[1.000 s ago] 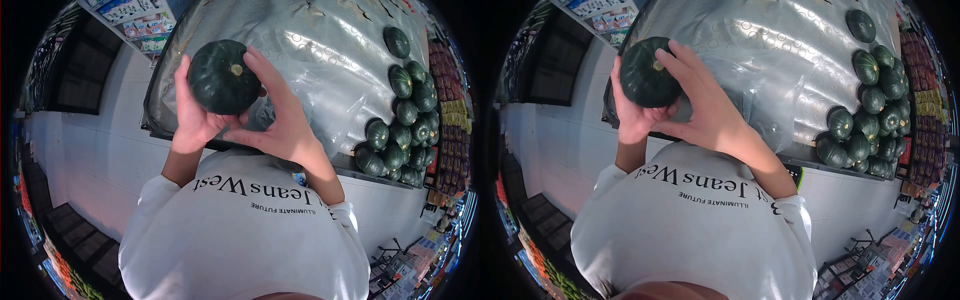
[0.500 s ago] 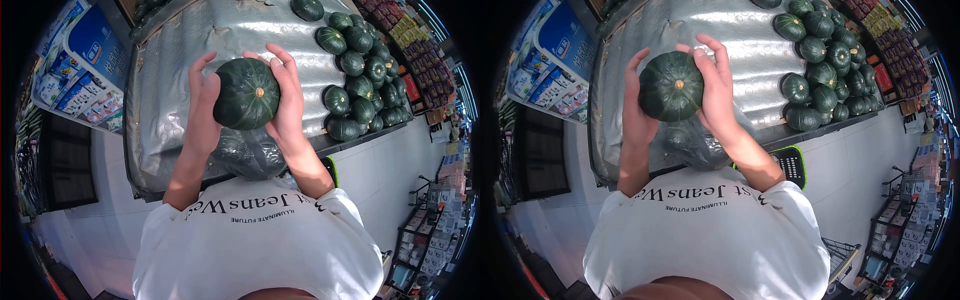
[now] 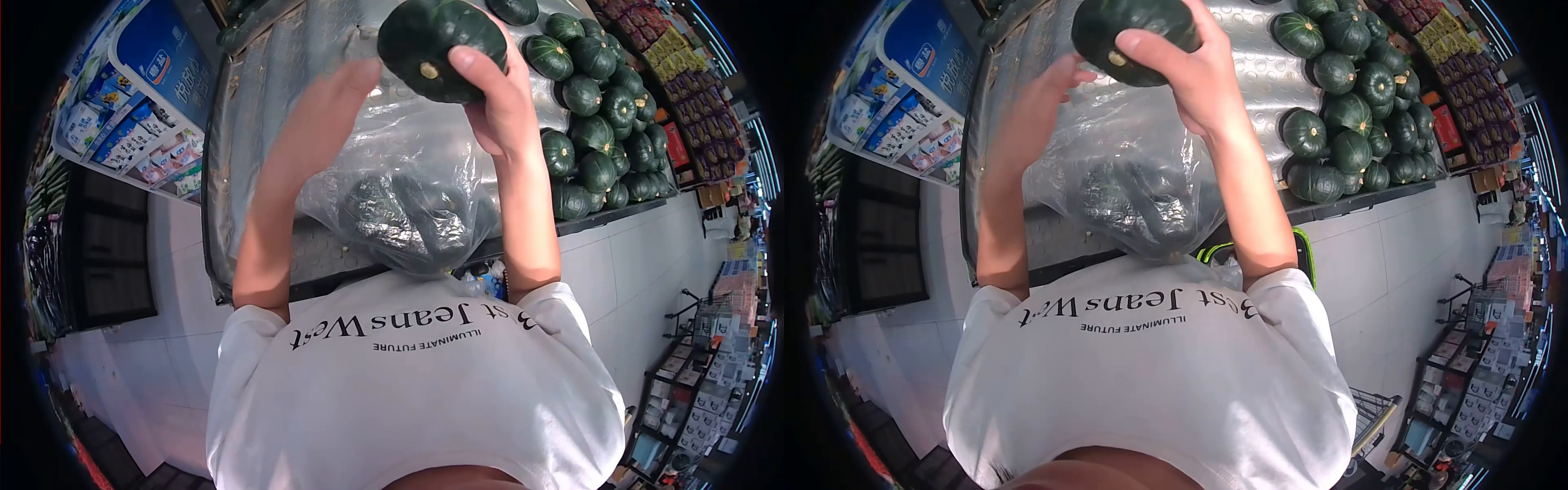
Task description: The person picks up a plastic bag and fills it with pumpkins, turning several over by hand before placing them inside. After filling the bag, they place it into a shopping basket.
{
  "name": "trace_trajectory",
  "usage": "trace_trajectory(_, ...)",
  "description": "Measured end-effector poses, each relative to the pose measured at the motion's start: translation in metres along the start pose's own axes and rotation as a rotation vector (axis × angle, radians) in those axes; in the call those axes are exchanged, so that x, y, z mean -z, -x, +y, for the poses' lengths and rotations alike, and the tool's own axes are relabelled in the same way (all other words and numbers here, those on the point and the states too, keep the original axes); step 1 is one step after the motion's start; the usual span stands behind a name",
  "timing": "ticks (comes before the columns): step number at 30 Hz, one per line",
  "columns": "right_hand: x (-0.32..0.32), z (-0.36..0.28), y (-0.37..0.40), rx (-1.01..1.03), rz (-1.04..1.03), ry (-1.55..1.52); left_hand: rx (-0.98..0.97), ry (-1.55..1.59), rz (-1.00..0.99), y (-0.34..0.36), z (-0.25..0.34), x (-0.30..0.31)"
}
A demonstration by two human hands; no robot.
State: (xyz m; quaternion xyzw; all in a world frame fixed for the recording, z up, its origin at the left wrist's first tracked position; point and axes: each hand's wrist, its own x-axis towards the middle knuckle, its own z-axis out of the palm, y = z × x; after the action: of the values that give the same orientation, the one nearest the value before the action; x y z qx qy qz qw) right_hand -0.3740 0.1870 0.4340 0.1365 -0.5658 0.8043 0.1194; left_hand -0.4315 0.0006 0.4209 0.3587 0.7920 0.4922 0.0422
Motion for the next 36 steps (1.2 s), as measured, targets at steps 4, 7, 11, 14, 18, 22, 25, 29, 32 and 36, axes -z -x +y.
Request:
trace_trajectory(4, 0.004, -0.02, -0.005, 0.039, 0.063, 0.085, 0.098, -0.448, -0.102, 0.025, -0.003, -0.022)
trace_trajectory(7, -0.005, -0.028, -0.011, -0.056, -0.033, 0.121, 0.084, -0.379, -0.261, 0.024, -0.006, -0.029)
trace_trajectory(11, -0.011, -0.025, -0.005, -0.196, -0.256, 0.335, -0.475, -0.349, -0.137, 0.037, 0.011, -0.035)
trace_trajectory(14, 0.002, -0.022, 0.007, -0.294, -0.371, 0.421, -0.487, -0.33, -0.201, 0.053, 0.02, -0.034)
trace_trajectory(18, 0.023, -0.02, 0.024, -0.431, -0.469, 0.564, -0.541, -0.296, -0.251, 0.063, 0.015, -0.037)
trace_trajectory(22, 0.036, -0.011, 0.036, -0.406, -0.527, 0.651, -0.564, -0.243, -0.266, 0.061, 0.007, -0.04)
trace_trajectory(25, 0.041, 0.0, 0.043, -0.242, -0.58, 0.721, -0.481, -0.189, -0.126, 0.056, 0.0, -0.048)
trace_trajectory(29, 0.036, 0.013, 0.05, -0.288, -0.553, 0.856, -0.206, 0.102, -0.021, 0.05, -0.019, -0.062)
trace_trajectory(32, 0.03, 0.02, 0.051, -0.203, -0.527, 0.9, -0.161, 0.145, 0.016, 0.051, -0.024, -0.068)
trace_trajectory(36, 0.022, 0.025, 0.051, 0.003, -0.505, 0.993, -0.004, 0.241, -0.032, 0.053, -0.012, -0.069)
